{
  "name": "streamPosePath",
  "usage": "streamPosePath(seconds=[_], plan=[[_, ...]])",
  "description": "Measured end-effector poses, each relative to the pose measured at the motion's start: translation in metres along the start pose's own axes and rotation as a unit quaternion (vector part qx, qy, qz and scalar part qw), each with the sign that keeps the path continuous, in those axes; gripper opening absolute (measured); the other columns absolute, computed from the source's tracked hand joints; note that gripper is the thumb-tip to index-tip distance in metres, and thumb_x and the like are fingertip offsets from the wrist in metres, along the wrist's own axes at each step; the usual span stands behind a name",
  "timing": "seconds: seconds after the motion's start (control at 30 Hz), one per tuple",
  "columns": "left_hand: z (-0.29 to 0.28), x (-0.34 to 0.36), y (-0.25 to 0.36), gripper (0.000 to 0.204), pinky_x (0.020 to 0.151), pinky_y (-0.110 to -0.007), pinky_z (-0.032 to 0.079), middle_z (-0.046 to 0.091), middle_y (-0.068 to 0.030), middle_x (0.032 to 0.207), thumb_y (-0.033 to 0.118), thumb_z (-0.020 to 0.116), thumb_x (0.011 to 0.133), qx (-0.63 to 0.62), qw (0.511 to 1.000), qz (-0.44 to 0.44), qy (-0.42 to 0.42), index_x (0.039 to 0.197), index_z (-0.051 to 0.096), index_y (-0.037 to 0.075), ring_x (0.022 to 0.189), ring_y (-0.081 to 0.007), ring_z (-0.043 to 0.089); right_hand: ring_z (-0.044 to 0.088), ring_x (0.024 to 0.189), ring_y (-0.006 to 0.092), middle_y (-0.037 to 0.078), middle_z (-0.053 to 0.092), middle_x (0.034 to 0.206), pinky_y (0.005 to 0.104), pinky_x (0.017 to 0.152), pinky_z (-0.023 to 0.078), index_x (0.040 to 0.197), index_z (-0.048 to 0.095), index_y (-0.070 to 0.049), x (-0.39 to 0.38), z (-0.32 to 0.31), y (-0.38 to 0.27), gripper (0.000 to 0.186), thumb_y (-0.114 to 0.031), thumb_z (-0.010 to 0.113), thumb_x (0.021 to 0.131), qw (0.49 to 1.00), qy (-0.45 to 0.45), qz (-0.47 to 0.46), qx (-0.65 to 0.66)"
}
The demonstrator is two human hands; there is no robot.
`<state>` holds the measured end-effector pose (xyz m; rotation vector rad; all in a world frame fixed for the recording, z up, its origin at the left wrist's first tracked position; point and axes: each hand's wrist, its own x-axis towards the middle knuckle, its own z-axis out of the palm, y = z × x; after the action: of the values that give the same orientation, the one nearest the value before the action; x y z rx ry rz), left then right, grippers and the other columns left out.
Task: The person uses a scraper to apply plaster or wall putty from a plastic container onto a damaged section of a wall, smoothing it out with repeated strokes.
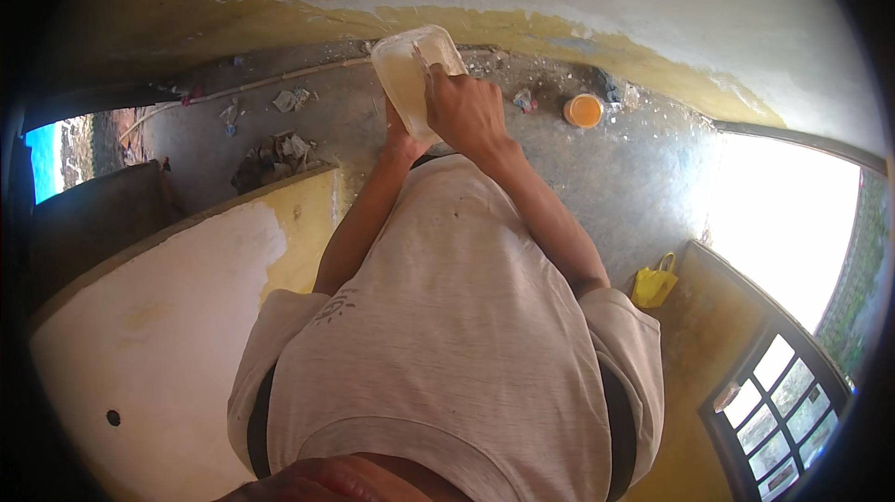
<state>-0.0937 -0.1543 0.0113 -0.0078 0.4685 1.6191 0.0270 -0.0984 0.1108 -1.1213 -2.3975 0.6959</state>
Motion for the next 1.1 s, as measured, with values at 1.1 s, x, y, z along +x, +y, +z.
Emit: streamPosePath(seconds=[1.1], plan=[[-0.008,0.008,0.01,0.058,0.109,-0.049,0.045,0.058,-0.0055,0.14,0.056,0.038,0.103,-0.026,0.997,-0.009,-0.077,0.145,0.049,0.017,0.127,-0.0271,0.057,0.062,0.054,0.0436,0.023,0.063,0.063,0.0514,0.055,0.052,0.093,0.061,0.0,0.02,-0.011,-0.007,0.017,-0.017,0.059,0.094,1.0,-0.009,-0.005,0.006]])
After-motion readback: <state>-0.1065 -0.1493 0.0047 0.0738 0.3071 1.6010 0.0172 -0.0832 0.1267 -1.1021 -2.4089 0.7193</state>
